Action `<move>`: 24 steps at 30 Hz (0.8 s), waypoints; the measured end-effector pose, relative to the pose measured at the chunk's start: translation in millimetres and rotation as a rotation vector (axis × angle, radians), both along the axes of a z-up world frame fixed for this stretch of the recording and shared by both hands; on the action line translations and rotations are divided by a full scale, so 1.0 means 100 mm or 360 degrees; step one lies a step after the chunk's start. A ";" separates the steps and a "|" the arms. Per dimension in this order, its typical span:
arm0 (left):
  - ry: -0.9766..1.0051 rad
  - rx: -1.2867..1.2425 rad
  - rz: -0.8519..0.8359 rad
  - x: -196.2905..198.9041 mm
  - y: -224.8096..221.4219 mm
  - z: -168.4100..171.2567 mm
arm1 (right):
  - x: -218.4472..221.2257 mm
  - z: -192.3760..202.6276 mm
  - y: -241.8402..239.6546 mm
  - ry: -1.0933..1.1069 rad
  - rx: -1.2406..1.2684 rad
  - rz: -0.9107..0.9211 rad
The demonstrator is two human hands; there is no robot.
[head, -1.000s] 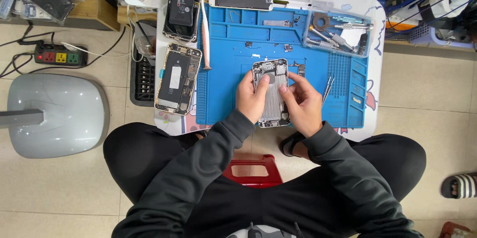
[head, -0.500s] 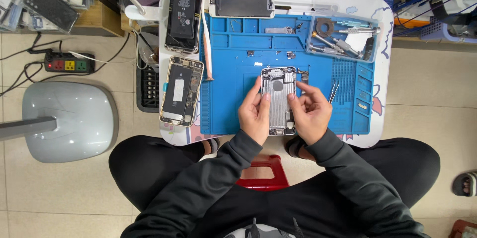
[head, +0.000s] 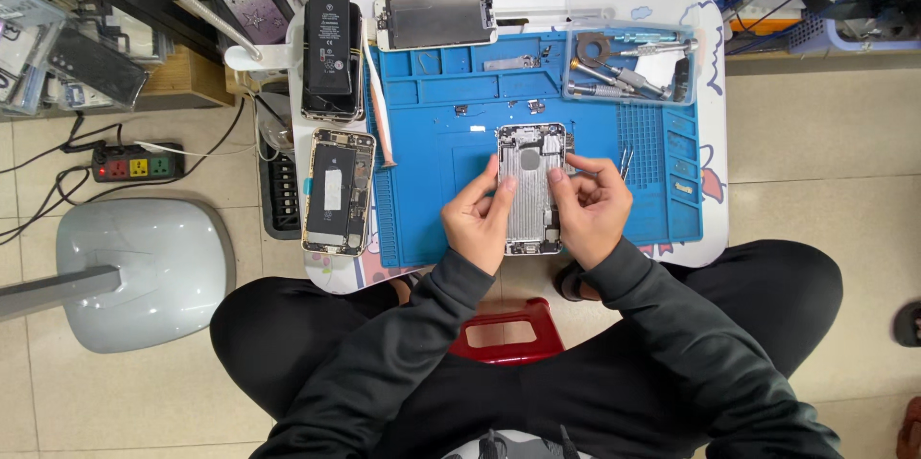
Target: The person disassembles a smartphone, removes internal components, and reassembles the device using tweezers and a screwdriver. They handle the battery, motherboard, and casing, placing parts on a blue mat.
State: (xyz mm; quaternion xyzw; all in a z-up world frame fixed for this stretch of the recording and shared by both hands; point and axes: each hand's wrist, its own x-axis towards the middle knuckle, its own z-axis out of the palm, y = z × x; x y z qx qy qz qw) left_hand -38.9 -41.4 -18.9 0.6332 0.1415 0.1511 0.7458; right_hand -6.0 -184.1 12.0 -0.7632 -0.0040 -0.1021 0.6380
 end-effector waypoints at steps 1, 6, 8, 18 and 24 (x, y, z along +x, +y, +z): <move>0.0000 0.0001 0.0001 -0.03 -0.01 -0.01 | -0.01 -0.02 -0.01 0.0000 0.0001 0.0001; -0.0012 0.0212 0.0072 -0.12 0.02 0.05 | -0.09 -0.13 -0.02 -0.0022 0.0010 -0.0005; -0.0015 0.0185 0.0079 -0.10 0.01 0.07 | -0.11 -0.15 -0.05 -0.0029 0.0011 -0.0009; -0.0112 0.0211 0.0029 -0.06 -0.01 0.18 | -0.19 0.27 -0.02 -0.0167 -0.0005 0.0067; -0.0079 0.0317 0.0087 -0.21 -0.08 0.17 | -0.24 0.31 -0.14 -0.0248 -0.0098 0.0037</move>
